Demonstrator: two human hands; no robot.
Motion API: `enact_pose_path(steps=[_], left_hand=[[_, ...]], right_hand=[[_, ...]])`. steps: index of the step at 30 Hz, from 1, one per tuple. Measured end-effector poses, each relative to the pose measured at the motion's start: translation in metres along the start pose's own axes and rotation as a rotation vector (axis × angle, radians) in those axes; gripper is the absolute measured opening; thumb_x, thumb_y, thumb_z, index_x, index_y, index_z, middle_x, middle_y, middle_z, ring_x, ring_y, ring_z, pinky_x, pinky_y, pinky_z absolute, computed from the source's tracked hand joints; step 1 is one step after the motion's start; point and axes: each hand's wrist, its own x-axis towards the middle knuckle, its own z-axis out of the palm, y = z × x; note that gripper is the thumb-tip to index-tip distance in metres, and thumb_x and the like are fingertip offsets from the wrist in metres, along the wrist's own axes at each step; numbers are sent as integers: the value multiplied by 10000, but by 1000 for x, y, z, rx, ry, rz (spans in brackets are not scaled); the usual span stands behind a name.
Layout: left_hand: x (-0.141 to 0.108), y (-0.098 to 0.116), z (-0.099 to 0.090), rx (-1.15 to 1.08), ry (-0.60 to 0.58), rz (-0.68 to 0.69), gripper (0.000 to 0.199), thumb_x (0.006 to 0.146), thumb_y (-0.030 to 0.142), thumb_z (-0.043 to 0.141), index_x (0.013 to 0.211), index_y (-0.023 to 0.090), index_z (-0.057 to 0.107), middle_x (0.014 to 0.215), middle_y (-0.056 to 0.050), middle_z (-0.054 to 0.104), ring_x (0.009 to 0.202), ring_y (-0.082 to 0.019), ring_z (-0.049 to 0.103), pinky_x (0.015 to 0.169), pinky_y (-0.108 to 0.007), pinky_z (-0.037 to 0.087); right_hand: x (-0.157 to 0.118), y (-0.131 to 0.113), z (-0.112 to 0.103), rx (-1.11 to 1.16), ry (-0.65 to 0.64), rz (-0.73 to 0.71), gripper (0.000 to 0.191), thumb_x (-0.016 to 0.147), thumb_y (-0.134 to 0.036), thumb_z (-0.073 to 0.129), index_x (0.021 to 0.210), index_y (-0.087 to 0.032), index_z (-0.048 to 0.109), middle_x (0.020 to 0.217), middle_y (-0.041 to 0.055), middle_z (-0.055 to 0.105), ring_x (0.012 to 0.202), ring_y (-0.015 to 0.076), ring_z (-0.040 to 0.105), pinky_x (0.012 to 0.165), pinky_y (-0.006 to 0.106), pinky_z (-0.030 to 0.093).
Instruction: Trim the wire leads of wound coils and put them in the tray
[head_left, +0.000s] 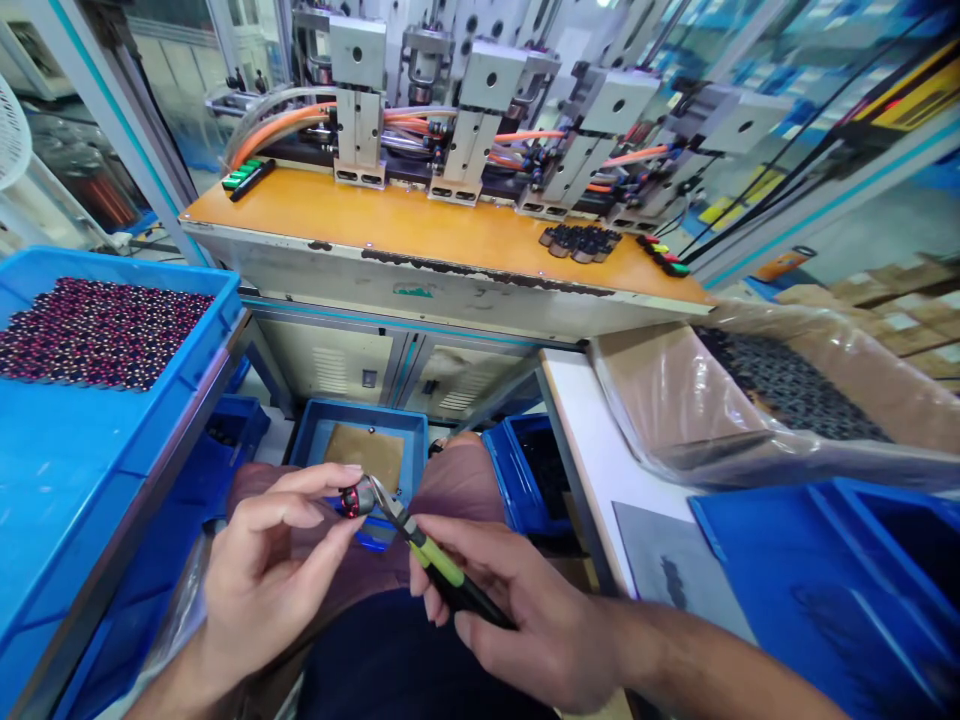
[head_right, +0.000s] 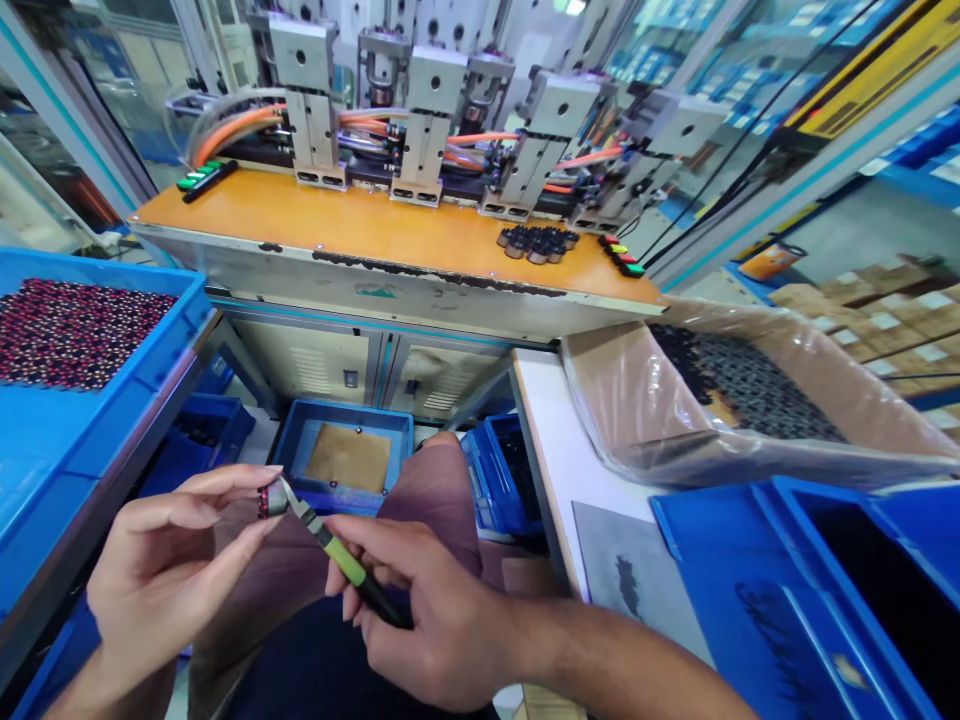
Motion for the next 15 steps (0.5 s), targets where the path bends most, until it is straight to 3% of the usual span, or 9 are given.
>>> enact_pose_path(steps=[10, 15], left_hand=[[-2, 0, 0, -3, 27, -19, 491, 709, -128, 686, 1016, 218, 521, 1118, -70, 740, 1041, -228, 723, 865, -377, 647], [-2, -2, -1, -50, 72, -77, 464, 718, -105, 704, 1019, 224, 577, 1108, -56, 741, 1038, -217, 725, 882, -363, 634]], right_hand=[[-1, 3, 2, -29, -19, 148, 411, 769, -33, 540, 1148, -177, 603, 825, 6, 549, 664, 92, 500, 613, 227, 464], [2, 6, 2, -104, 107, 84, 484, 872, -133, 519, 1354, -183, 496, 936, 39, 595, 766, 111, 574, 735, 261, 525]])
